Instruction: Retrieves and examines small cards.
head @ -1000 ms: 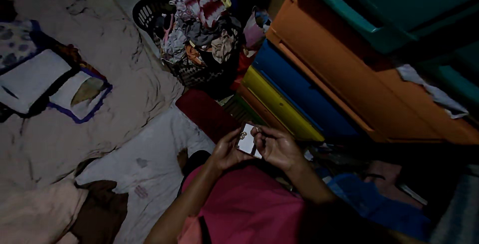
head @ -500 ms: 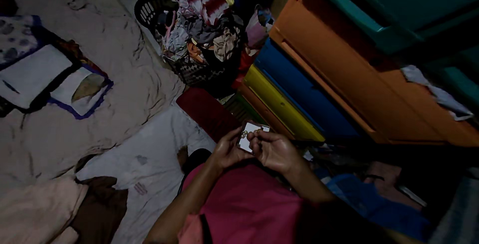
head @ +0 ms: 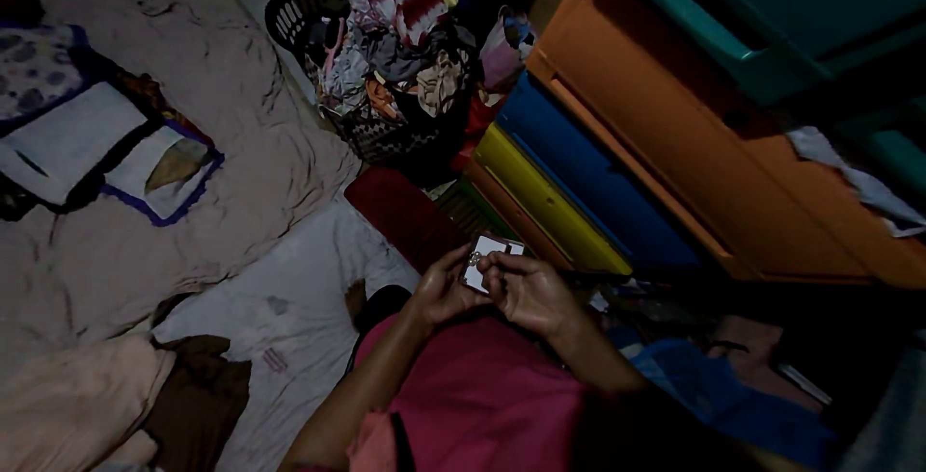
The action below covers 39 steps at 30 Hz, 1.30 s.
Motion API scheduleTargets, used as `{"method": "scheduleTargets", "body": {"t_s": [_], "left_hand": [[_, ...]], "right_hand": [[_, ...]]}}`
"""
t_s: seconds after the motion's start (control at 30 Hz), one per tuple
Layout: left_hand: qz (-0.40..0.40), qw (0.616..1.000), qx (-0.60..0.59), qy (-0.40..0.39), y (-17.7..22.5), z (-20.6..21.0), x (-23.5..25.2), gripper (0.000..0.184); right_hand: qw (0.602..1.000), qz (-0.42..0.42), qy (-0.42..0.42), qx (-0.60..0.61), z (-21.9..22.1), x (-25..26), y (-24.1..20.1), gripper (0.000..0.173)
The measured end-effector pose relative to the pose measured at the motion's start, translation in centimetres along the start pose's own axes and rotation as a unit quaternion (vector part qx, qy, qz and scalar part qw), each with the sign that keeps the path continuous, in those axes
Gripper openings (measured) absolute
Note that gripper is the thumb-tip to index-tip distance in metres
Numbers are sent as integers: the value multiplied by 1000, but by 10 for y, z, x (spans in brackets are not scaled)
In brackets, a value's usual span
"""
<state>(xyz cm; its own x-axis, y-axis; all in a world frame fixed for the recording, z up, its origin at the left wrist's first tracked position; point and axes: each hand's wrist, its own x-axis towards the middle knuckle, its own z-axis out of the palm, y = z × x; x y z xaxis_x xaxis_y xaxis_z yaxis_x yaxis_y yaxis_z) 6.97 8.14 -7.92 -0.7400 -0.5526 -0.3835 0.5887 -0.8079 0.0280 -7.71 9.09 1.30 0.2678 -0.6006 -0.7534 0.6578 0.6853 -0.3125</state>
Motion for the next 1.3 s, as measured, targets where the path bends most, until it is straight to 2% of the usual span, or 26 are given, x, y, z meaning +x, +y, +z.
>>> {"method": "scheduleTargets", "body": {"t_s": [0.1,0.17,0.3,0.47,0.67,0.87,1.0,1.3], "left_hand": [[2,1000,8,14,1,5,-1,48],[2,1000,13,3,1,1,0,48],[4,1000,27,-10,1,-3,1,49],[4,1000,20,3,1,-1,0,46],[2,1000,24,-11,1,-2,1,48],[6,1000,30,-6,0,-3,1,49],[3,1000,25,-8,2,-6,1,49],[2,1000,17,-18,2,-7,1,48]], "right_hand": [[995,-78,0,-65,1,-2,4,29],[977,-152,-6,-147,0,-2,6,23],[900,-306,-19,-309,-10,3,12,11],[835,-409,-45,-367,-19,13,17,13],[798,-455,-50,-392,-26,20,22,13],[786,-467,-47,-403,-28,23,24,13],[793,-452,-29,-408,-24,21,23,14],[837,-384,13,-388,-18,17,18,14]]}}
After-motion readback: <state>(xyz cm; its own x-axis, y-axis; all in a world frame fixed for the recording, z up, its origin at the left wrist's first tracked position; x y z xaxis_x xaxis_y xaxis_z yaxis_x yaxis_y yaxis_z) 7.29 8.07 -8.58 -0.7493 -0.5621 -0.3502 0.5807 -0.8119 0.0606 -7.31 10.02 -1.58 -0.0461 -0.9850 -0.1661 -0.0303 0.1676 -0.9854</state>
